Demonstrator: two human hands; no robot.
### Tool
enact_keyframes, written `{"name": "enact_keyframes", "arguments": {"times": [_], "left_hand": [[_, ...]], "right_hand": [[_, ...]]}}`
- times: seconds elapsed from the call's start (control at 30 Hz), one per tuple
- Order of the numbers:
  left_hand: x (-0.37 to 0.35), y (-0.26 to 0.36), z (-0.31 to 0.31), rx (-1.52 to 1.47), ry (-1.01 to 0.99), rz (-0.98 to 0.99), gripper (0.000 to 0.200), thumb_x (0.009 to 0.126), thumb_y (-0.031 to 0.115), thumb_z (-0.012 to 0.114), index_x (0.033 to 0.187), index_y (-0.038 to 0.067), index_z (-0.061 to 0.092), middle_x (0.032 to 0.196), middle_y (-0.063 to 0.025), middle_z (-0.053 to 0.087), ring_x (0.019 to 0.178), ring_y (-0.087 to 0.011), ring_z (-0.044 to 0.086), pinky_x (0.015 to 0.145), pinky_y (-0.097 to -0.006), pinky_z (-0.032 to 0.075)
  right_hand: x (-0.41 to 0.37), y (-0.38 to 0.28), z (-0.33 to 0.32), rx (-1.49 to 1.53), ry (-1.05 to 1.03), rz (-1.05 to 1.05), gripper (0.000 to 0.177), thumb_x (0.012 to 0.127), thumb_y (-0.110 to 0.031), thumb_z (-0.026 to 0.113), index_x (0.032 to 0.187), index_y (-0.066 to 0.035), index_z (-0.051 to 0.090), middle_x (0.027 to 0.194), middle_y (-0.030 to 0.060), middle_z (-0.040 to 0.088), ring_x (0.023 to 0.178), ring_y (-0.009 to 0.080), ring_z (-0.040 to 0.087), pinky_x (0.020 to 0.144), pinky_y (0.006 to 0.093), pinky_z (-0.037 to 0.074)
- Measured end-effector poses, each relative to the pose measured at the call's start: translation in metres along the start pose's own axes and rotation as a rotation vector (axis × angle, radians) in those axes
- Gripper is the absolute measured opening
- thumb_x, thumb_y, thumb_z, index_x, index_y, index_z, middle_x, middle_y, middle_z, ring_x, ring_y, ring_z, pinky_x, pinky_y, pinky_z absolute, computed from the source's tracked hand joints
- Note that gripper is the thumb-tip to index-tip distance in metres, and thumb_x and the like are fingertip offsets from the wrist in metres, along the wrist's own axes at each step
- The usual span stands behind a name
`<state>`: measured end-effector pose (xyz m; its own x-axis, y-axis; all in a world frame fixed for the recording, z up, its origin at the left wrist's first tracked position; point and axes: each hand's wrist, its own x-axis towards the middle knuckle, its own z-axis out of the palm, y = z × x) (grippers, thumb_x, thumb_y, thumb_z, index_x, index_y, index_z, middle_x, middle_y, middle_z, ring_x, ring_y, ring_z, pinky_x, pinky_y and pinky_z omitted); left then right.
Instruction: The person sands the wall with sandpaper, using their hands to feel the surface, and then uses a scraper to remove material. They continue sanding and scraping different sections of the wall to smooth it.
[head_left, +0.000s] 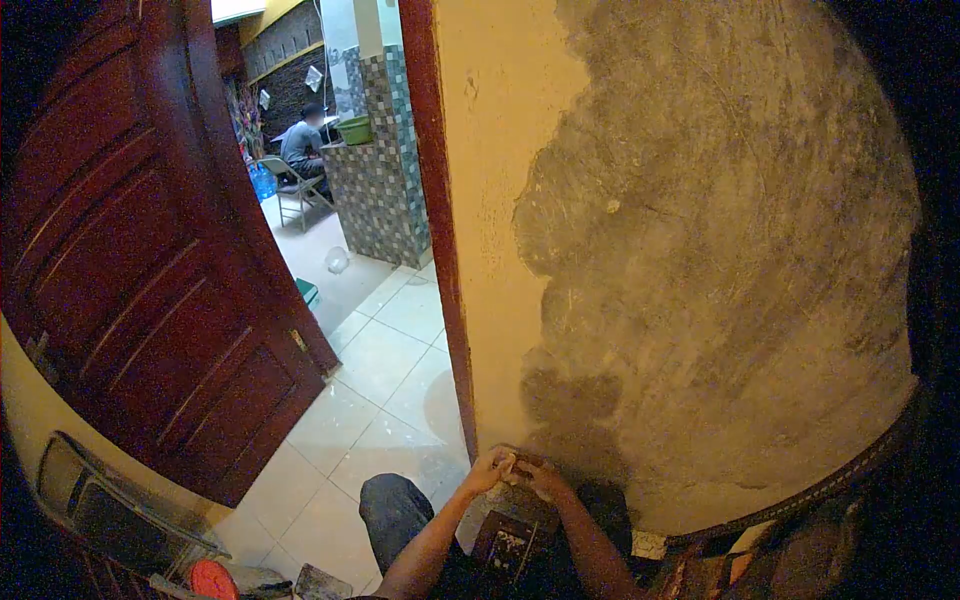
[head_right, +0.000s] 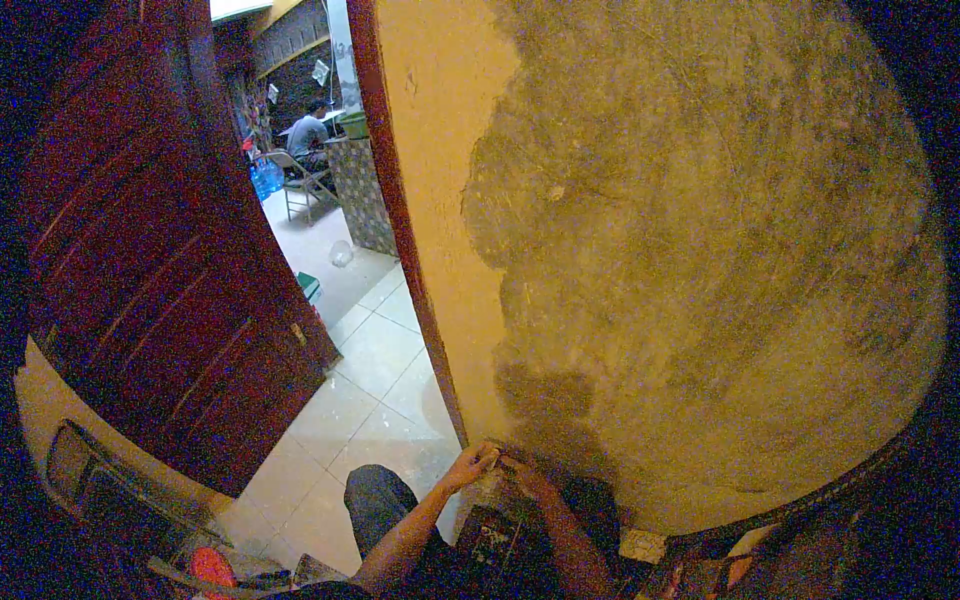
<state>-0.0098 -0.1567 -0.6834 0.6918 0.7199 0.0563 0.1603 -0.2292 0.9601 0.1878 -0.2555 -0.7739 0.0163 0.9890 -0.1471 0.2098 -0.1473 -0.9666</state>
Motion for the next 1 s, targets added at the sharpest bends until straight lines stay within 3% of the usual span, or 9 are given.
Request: {"name": "enact_keyframes", "arguments": {"times": [0.07,0.13,0.17,0.27,0.33,0.47,0.53,0.63,1.0], "left_hand": [[-0.001,0.001,0.0,-0.011,-0.027,-0.039,0.031,0.101,0.034,0.065,0.115,0.006,0.066,0.098,-0.0068,0.07,0.092,-0.0179,0.065,0.082,-0.0364,0.052],[-0.002,0.006,0.0,-0.02,-0.052,-0.075,0.03,0.101,0.033,0.065,0.114,0.006,0.066,0.097,-0.0071,0.07,0.091,-0.0181,0.065,0.083,-0.0362,0.052],[-0.003,0.007,0.002,-0.047,-0.024,-0.054,0.029,0.101,0.032,0.065,0.114,0.006,0.066,0.096,-0.0078,0.07,0.091,-0.0189,0.065,0.082,-0.0362,0.052],[-0.001,-0.008,0.003,-0.045,0.007,0.014,0.028,0.1,0.03,0.065,0.113,0.006,0.067,0.096,-0.0089,0.07,0.09,-0.02,0.066,0.082,-0.0364,0.053],[0.0,-0.01,0.003,-0.018,0.01,0.058,0.027,0.1,0.029,0.065,0.113,0.006,0.067,0.097,-0.0093,0.071,0.091,-0.0203,0.067,0.082,-0.0367,0.053],[0.002,-0.015,0.005,0.072,0.084,0.003,0.028,0.099,0.031,0.066,0.114,0.008,0.068,0.098,-0.0142,0.072,0.088,-0.0284,0.07,0.079,-0.0394,0.054],[0.001,-0.02,0.007,0.09,0.091,-0.004,0.029,0.098,0.032,0.066,0.114,0.008,0.068,0.098,-0.0163,0.072,0.087,-0.0315,0.07,0.078,-0.0403,0.055],[-0.001,-0.02,0.006,0.102,0.113,0.013,0.031,0.098,0.035,0.065,0.114,0.009,0.069,0.094,-0.0181,0.071,0.083,-0.0349,0.07,0.074,-0.0428,0.055],[0.001,-0.027,0.01,0.15,0.166,0.161,0.024,0.1,0.026,0.062,0.113,0.008,0.071,0.099,-0.0173,0.072,0.092,-0.0327,0.07,0.08,-0.0419,0.054]], "right_hand": [[-0.002,0.003,0.0,-0.633,0.024,-0.124,0.063,0.096,-0.033,0.071,0.146,-0.003,0.051,0.15,0.0154,0.05,0.139,0.0315,0.047,0.118,0.045,0.037],[-0.006,-0.005,0.003,0.052,-0.028,-0.284,0.061,0.095,-0.03,0.073,0.145,-0.004,0.052,0.151,0.0125,0.051,0.138,0.0296,0.049,0.114,0.045,0.043],[-0.015,-0.031,0.004,0.052,-0.029,-0.285,0.061,0.095,-0.03,0.073,0.145,-0.004,0.052,0.151,0.0125,0.051,0.138,0.0296,0.049,0.114,0.045,0.043],[-0.027,-0.089,0.007,0.88,-0.182,-0.086,0.063,0.093,-0.027,0.074,0.148,-0.007,0.05,0.149,0.0097,0.052,0.136,0.028,0.051,0.112,0.0433,0.045],[-0.008,-0.04,0.01,0.536,-0.101,0.03,0.066,0.093,-0.026,0.075,0.15,-0.006,0.047,0.15,0.0083,0.051,0.134,0.0258,0.052,0.109,0.0406,0.048],[-0.013,-0.065,0.013,0.518,-0.036,-0.054,0.054,0.096,-0.023,0.072,0.144,-0.005,0.054,0.139,0.0072,0.06,0.121,0.0228,0.061,0.097,0.0392,0.055],[0.002,-0.026,0.012,0.508,-0.011,0.249,0.043,0.1,-0.025,0.067,0.137,-0.006,0.06,0.125,0.006,0.068,0.104,0.0204,0.067,0.084,0.0389,0.058],[0.001,-0.031,0.015,0.537,0.032,0.292,0.039,0.102,-0.028,0.064,0.134,-0.006,0.063,0.115,0.0059,0.072,0.094,0.0208,0.069,0.079,0.0387,0.058],[0.002,-0.022,0.017,0.594,-0.043,0.158,0.041,0.102,-0.024,0.063,0.137,-0.004,0.059,0.127,0.0082,0.068,0.103,0.0243,0.069,0.083,0.0406,0.058]]}}
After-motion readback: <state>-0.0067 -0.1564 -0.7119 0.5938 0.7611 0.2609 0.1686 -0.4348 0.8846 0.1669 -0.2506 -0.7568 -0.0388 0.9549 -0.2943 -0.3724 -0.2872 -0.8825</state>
